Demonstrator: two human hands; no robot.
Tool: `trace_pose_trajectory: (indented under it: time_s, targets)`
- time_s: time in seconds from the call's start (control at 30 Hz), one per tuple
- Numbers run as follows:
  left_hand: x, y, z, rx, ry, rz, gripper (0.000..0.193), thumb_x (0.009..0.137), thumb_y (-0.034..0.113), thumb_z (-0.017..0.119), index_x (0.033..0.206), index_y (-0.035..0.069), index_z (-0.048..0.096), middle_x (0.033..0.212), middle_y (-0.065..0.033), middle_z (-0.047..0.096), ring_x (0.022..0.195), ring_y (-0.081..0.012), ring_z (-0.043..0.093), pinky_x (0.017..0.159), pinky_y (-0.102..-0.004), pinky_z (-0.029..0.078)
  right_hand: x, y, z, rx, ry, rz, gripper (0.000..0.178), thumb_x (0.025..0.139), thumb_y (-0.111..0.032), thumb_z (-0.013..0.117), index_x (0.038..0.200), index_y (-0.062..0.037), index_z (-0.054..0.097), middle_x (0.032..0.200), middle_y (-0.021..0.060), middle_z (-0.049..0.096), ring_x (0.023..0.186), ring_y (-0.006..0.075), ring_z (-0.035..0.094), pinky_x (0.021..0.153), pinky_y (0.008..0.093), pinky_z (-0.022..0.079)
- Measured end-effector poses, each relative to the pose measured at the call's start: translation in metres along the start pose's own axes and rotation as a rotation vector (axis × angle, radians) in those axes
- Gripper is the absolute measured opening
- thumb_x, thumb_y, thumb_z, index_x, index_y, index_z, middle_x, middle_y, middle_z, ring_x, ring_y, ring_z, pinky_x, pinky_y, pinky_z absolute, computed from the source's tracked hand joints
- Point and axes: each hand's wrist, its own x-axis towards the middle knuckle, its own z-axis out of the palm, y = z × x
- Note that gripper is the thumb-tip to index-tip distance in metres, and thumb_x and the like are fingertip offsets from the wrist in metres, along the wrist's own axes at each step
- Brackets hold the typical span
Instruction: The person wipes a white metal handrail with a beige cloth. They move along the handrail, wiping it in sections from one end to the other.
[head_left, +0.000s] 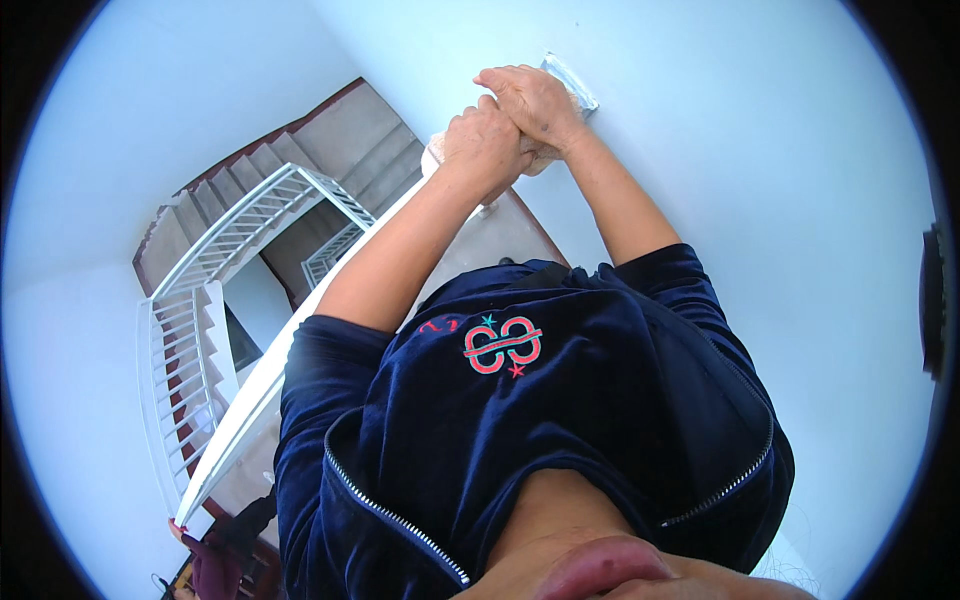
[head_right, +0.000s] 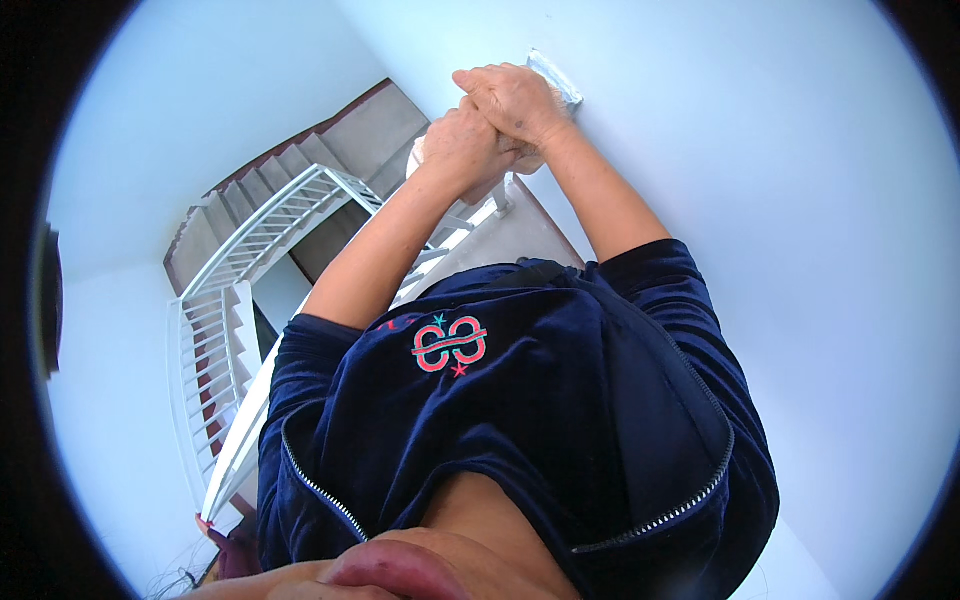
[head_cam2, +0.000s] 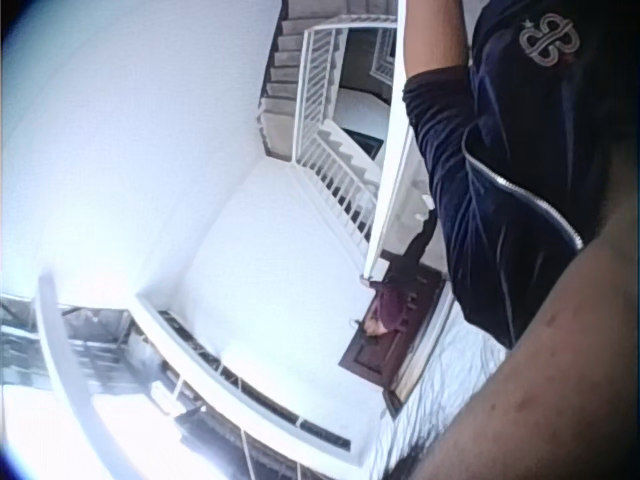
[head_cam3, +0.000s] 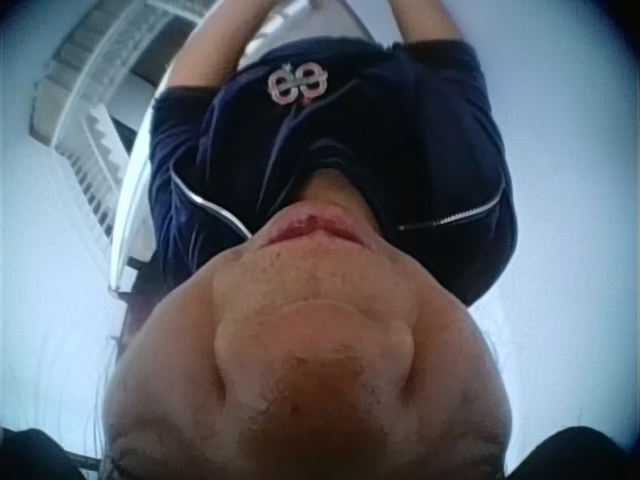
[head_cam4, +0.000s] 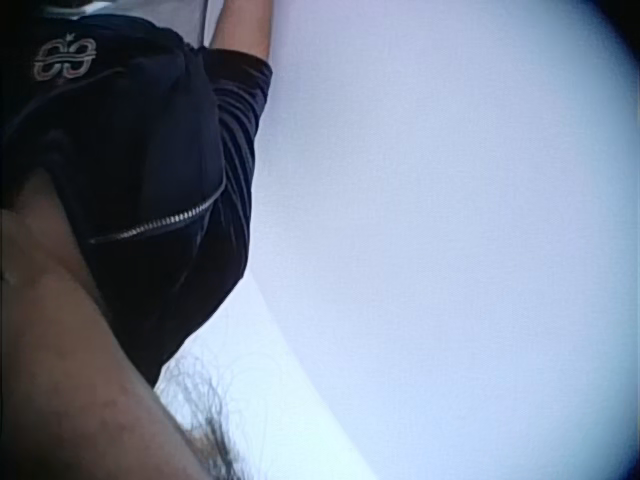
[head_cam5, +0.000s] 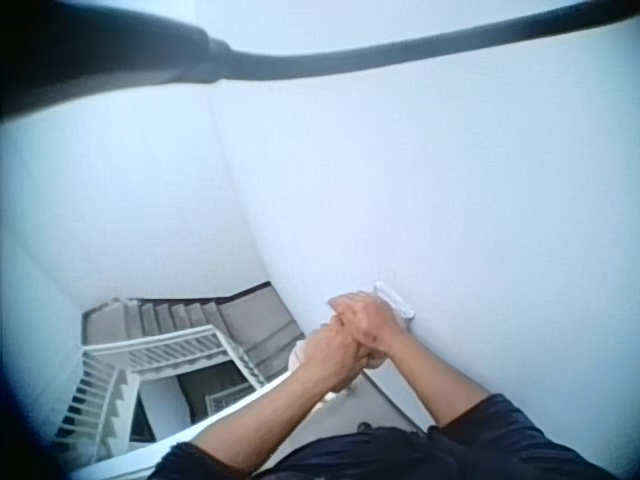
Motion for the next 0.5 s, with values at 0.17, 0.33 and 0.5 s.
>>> trace_pose_trajectory:
  time_s: [0.17,0.33,0.5]
  targets:
    - [-0.002,-0.008,-0.005,0.013,0.006,0.065,0.064,0.086,0.042,0.069,0.131,-0.002,0.056,0.117,-0.0231,0.063,0.105,-0.0364,0.066,0.09,-0.044,0.055,0.005,-0.008,-0.005,-0.093,-0.081,0.143,0.061,0.102,-0.057,0.039,0.096,-0.011,0.079,0.093,0.0155,0.075,0.087,0.0361,0.068,0.083,0.047,0.052]
    - [-0.013,-0.024,-0.003,-0.011,0.027,0.096,0.063,0.088,0.044,0.065,0.131,-0.002,0.056,0.119,-0.0248,0.062,0.104,-0.0377,0.066,0.089,-0.0444,0.055,0.002,-0.023,0.004,-0.201,-0.097,0.06,0.063,0.103,-0.056,0.033,0.103,-0.0124,0.079,0.101,0.0135,0.076,0.095,0.0338,0.068,0.09,0.0436,0.049]
    - [-0.049,-0.054,-0.001,-0.03,0.028,0.092,0.067,0.088,0.046,0.066,0.133,-0.002,0.054,0.12,-0.0255,0.063,0.105,-0.0382,0.067,0.089,-0.0453,0.055,-0.01,-0.064,0.033,-0.244,-0.118,0.035,0.063,0.105,-0.052,0.029,0.104,-0.0139,0.079,0.105,0.0111,0.076,0.101,0.032,0.067,0.094,0.0419,0.045]
